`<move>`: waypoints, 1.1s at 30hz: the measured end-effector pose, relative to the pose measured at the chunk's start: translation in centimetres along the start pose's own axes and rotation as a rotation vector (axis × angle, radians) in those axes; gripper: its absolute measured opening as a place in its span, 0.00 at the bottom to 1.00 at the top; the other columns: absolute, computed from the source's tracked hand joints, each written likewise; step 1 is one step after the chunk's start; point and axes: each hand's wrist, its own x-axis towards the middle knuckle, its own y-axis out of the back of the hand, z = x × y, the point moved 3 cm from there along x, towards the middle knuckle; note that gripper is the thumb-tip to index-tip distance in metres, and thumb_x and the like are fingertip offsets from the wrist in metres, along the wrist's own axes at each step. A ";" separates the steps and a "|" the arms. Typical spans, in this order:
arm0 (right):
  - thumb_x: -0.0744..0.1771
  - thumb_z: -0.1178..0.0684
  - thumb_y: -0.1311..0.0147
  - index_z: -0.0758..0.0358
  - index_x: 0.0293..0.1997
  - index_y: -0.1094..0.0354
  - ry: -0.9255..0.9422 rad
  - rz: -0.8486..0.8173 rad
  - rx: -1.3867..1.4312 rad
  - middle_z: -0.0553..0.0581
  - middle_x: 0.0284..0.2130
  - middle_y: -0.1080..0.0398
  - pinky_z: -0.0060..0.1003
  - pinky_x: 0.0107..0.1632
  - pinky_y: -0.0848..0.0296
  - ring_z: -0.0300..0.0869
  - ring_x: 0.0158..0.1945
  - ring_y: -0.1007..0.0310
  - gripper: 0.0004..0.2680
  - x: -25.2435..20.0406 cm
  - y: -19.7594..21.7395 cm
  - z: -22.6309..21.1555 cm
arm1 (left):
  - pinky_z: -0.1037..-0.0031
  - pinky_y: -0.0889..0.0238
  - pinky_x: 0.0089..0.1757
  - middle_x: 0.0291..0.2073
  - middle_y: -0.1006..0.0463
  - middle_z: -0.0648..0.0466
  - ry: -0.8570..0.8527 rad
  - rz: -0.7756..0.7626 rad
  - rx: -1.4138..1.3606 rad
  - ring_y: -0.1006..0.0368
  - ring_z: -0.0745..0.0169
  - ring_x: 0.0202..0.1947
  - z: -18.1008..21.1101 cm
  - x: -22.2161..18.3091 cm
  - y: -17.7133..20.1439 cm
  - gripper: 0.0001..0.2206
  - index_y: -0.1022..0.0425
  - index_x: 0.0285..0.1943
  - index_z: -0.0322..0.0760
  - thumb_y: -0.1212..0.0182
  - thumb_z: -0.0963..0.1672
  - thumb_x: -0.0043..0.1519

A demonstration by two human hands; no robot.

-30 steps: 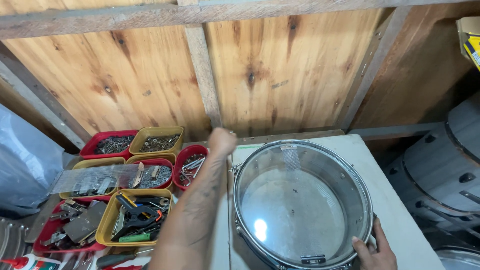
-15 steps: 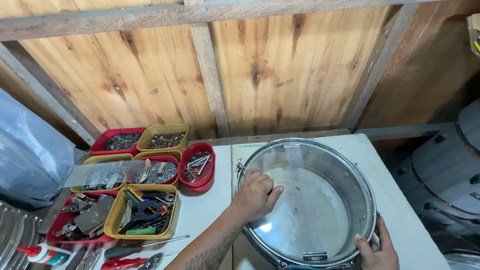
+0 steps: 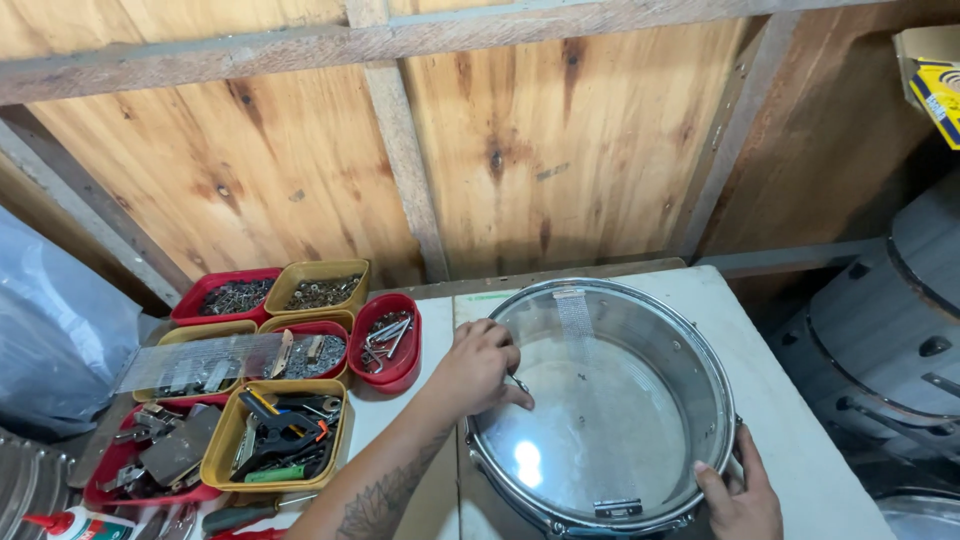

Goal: Repairing and adjusting a snare drum by tightening tension rods and fixing the snare mechanism.

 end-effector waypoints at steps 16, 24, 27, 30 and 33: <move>0.62 0.56 0.44 0.54 0.79 0.55 0.013 -0.014 0.064 0.56 0.73 0.46 0.40 0.71 0.45 0.50 0.72 0.44 0.33 0.5 0.0 0.5 | 0.61 0.34 0.34 0.21 0.23 0.47 0.315 -0.271 -0.006 0.27 0.46 0.31 -5.8 1.1 3.1 0.10 0.24 0.24 0.39 0.51 0.36 0.45; 0.63 0.56 0.46 0.52 0.79 0.56 -0.027 -0.017 0.062 0.56 0.74 0.48 0.42 0.73 0.45 0.49 0.74 0.46 0.33 -0.3 -0.1 -0.4 | 0.61 0.30 0.49 0.39 0.15 0.48 0.328 -0.110 -0.089 0.21 0.45 0.44 -5.7 4.8 6.0 0.11 0.15 0.41 0.39 0.45 0.39 0.59; 0.63 0.56 0.46 0.52 0.79 0.56 -0.021 -0.011 0.062 0.56 0.74 0.48 0.42 0.72 0.45 0.49 0.73 0.45 0.32 -0.1 -0.1 0.0 | 0.62 0.30 0.46 0.38 0.15 0.50 0.213 -0.035 -0.087 0.20 0.44 0.43 -8.3 7.9 2.8 0.09 0.14 0.40 0.40 0.42 0.42 0.57; 0.63 0.57 0.46 0.52 0.79 0.55 -0.008 -0.015 0.081 0.56 0.74 0.47 0.40 0.72 0.45 0.48 0.73 0.44 0.33 0.4 -0.1 0.4 | 0.64 0.30 0.46 0.38 0.15 0.51 0.160 0.027 -0.143 0.20 0.47 0.43 -8.6 10.6 1.3 0.10 0.14 0.40 0.41 0.41 0.43 0.55; 0.62 0.56 0.42 0.52 0.78 0.52 0.036 0.033 -0.023 0.58 0.73 0.47 0.42 0.69 0.40 0.49 0.71 0.40 0.33 1.2 0.5 1.4 | 0.66 0.31 0.46 0.37 0.15 0.50 0.165 0.072 -0.228 0.19 0.49 0.43 -7.5 11.9 0.8 0.09 0.14 0.39 0.42 0.40 0.43 0.55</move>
